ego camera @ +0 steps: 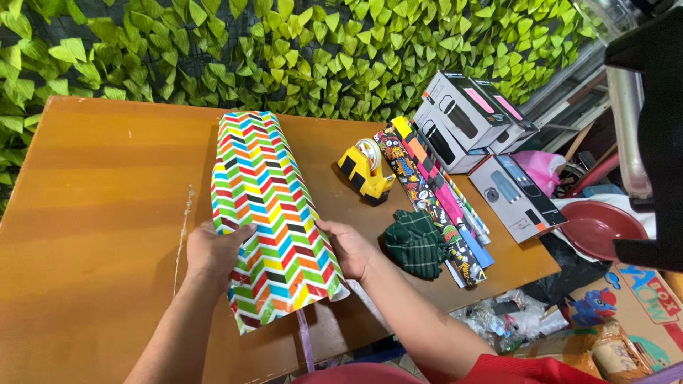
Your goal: The person finishes taping a small gift box wrapped in light green paper, then wipes the table with a cloth. They place a second box on white tissue paper, cover it with colorful chevron wrapping paper, and begin folding and taping the paper around the box.
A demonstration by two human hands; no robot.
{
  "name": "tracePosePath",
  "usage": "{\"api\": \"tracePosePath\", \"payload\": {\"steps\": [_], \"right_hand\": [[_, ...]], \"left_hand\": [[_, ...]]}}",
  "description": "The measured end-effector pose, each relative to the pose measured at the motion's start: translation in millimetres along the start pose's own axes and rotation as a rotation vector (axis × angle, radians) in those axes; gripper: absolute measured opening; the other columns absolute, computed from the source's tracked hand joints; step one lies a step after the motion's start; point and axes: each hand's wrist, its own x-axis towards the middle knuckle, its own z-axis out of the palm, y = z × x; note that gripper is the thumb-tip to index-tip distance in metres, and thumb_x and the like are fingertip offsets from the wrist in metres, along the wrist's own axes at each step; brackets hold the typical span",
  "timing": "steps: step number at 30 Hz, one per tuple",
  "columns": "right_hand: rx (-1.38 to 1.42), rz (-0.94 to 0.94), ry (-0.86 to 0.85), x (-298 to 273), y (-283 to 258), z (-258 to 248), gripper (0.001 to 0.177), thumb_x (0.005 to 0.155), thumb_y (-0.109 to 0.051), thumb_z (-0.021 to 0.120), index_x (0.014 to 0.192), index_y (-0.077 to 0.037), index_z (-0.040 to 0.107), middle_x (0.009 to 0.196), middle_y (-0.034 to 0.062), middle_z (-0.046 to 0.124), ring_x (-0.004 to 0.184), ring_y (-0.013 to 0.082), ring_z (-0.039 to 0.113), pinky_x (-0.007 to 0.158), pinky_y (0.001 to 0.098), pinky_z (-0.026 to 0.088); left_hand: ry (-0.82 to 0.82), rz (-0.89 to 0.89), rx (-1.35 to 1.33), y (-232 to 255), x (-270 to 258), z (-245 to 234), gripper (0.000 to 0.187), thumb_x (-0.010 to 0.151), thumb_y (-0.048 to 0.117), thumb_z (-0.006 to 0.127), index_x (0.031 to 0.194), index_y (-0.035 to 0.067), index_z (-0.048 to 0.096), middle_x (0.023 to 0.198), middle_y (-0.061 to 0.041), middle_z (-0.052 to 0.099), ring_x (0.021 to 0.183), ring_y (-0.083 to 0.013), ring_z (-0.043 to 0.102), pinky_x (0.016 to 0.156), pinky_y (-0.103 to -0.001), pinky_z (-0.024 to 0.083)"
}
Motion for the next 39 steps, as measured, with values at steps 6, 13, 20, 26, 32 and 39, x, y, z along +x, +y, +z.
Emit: {"api": "tracePosePath", "payload": {"steps": [6,13,20,26,32,39], "right_hand": [[-0.507,-0.241,0.379,-12.1,-11.4,21.4,0.069,0.078,0.0,0.073,0.141,-0.001,0.044,0.125,0.0222,0.068,0.111,0.032,0.069,0.097,0.0495,0.057],[-1.02,-0.547,0.527,-8.4,-21.6,49.8,0.074,0.076,-0.005,0.083,0.139,-0.003,0.044,0.128,0.0144,0.069,0.115,0.0238,0.069,0.096,0.0387,0.058],[-0.556,-0.032,0.505,17.7,-7.6,-2.4,0.057,0.092,-0.048,0.054,0.123,-0.001,0.065,0.12,0.0161,0.073,0.1,0.0256,0.069,0.087,0.0417,0.058],[-0.436,-0.034,0.272,23.4,-15.3,-26.5,0.041,0.095,-0.034,0.059,0.123,-0.005,0.066,0.122,0.0112,0.075,0.104,0.0215,0.075,0.096,0.0382,0.058],[-0.439,0.031,0.207,11.8,-14.8,-13.9,0.045,0.091,-0.026,0.072,0.128,-0.003,0.064,0.125,0.0147,0.071,0.109,0.025,0.071,0.103,0.0452,0.055],[-0.118,-0.048,0.119,1.9,-19.6,-14.8,0.048,0.089,-0.029,0.067,0.125,0.003,0.063,0.119,0.0205,0.073,0.103,0.0316,0.073,0.097,0.0458,0.055]], "left_hand": [[-0.072,0.447,0.115,21.0,-10.4,-17.0,0.06,0.077,0.002,0.077,0.134,0.007,0.059,0.113,-0.011,0.077,0.096,-0.0201,0.075,0.082,-0.037,0.061],[0.061,0.423,0.485,29.4,28.2,-25.8,0.084,0.074,0.017,0.086,0.148,0.006,0.048,0.117,-0.015,0.076,0.108,-0.0271,0.074,0.094,-0.04,0.056],[0.133,0.011,0.911,0.7,28.6,-48.1,0.116,0.076,0.034,0.088,0.166,0.017,0.016,0.134,-0.017,0.066,0.117,-0.035,0.067,0.094,-0.048,0.056],[0.254,0.53,1.575,-4.0,17.4,-22.7,0.079,0.093,0.026,0.062,0.162,0.031,0.025,0.167,-0.013,0.025,0.147,-0.0405,0.035,0.109,-0.058,0.038],[-0.278,0.477,1.518,-32.6,-0.7,8.3,0.073,0.1,0.066,0.036,0.161,0.033,0.013,0.169,-0.004,0.011,0.156,-0.0354,0.002,0.121,-0.065,0.001],[-0.267,0.594,1.62,-34.8,2.0,-23.1,0.082,0.093,0.073,0.039,0.16,0.031,0.018,0.169,-0.003,0.011,0.155,-0.0331,0.004,0.12,-0.063,0.002]]}}
